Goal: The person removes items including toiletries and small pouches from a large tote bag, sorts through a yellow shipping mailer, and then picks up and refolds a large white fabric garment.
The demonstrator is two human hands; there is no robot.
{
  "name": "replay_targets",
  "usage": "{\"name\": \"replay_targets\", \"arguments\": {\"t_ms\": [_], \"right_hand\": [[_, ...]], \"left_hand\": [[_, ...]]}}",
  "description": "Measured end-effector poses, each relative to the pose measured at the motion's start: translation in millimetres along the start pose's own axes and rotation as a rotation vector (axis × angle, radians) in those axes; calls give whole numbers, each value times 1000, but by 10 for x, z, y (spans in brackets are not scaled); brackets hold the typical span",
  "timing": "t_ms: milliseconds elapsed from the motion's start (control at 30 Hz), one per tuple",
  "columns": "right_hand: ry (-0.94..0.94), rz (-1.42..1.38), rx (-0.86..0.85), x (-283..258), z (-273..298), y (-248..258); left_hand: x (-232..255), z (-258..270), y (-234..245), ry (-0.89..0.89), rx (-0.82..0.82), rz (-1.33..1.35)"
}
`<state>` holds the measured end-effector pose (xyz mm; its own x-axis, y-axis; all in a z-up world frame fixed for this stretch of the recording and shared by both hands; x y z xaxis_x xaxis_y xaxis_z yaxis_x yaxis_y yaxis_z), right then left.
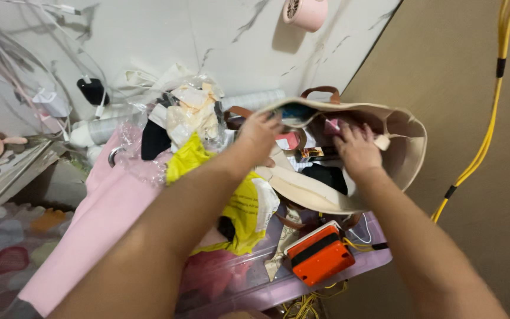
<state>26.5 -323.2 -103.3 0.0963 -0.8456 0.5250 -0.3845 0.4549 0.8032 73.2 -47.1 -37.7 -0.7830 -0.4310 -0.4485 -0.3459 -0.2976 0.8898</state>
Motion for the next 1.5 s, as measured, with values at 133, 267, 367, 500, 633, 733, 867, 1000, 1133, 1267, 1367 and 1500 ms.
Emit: {"name": "replay_targets", "arguments": {"t_ms": [133, 267, 367, 500, 633, 733, 867, 1000, 1133, 1267, 1367, 1500], "right_hand": [[22, -25, -155, 140, 48, 8], [204, 35, -211, -47, 42, 207], [135, -196, -326, -174, 33, 454], [53, -556, -38, -411, -81, 564], [240, -560, 149, -688, -236, 302], [83, -569, -240, -710, -268, 163], [232, -415, -325, -478, -233, 121], [215, -370, -463, -404, -244, 87], [99, -284, -613, -291, -309, 69], [-81, -346, -515, 90, -264, 68], [-120, -456, -413, 416, -211, -58], [-28, -406, -426, 438, -181, -166]], "left_hand": [[-252, -36, 98, 151, -22, -27], [-316, -47, 113, 135, -53, -97], [-245, -91, 71, 129, -119, -96], [-26, -221, -190, 56, -53, -72], [101, -157, -352, -124, -39, 22], [121, -21, -307, -47, -62, 186], [123, -76, -312, -47, -66, 139], [340, -234, -494, -164, 126, 65], [434, -409, -631, -98, 177, 208], [172, -408, -409, 87, -17, 54], [-37, -389, -153, 101, -65, -13], [-217, -431, 27, 106, -111, 3]]}}
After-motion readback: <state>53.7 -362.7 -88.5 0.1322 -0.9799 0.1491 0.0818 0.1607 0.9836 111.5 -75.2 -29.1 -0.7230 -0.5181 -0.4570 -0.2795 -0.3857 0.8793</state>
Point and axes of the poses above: each hand's wrist, its own z-axis away from the middle knuckle, its own y-axis out of the back of the hand, x = y × z, the point moved 1 cm from there along -z, towards the middle knuckle, and after that the axes turned 14 degrees about x, right-handed, at the moved point
